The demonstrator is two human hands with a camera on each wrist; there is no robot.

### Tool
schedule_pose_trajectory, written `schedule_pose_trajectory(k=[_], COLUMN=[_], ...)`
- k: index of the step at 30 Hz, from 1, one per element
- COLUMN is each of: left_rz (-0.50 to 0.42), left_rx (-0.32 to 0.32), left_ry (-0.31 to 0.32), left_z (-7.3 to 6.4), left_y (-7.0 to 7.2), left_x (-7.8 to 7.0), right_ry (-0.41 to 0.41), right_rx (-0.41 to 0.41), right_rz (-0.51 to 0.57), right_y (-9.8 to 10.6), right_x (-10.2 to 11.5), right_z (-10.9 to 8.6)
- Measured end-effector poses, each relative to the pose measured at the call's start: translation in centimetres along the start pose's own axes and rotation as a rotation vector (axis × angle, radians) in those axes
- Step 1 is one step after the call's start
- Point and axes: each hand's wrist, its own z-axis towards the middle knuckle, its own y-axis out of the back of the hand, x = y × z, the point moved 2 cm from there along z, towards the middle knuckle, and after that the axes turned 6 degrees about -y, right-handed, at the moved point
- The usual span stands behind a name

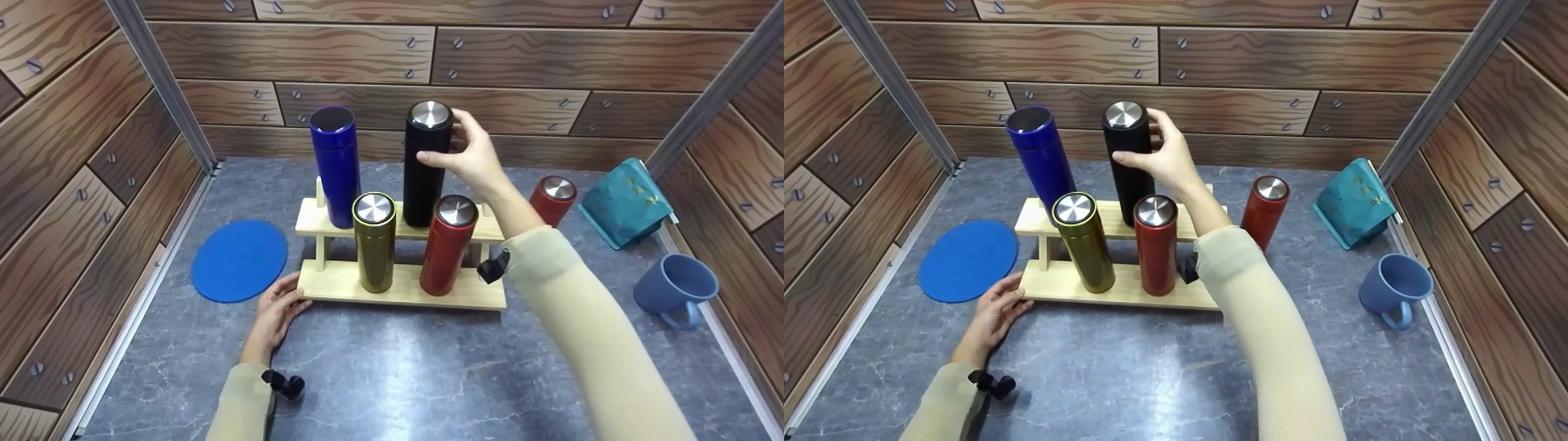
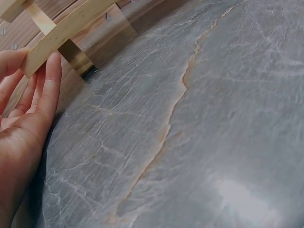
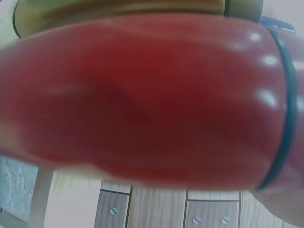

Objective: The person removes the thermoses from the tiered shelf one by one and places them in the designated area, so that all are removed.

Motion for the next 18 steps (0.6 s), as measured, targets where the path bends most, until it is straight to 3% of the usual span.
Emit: schedule_pose_trajectory(k=[7,18], left_rz=[0.007,0.001], left_rx=[-0.021,-0.025], left_ry=[0.013,0.011], left_z=[-0.1,-0.1], left_y=[0.2,0.0], left_x=[0.1,0.1], right_ry=[0.021,0.029], right_rx=[-0.03,-0.088], right_rz=[0.053,0.052], right_y=[1.2,3.8], right_x=[-0.3,-0.2], right_z=[-0.8,-2.3])
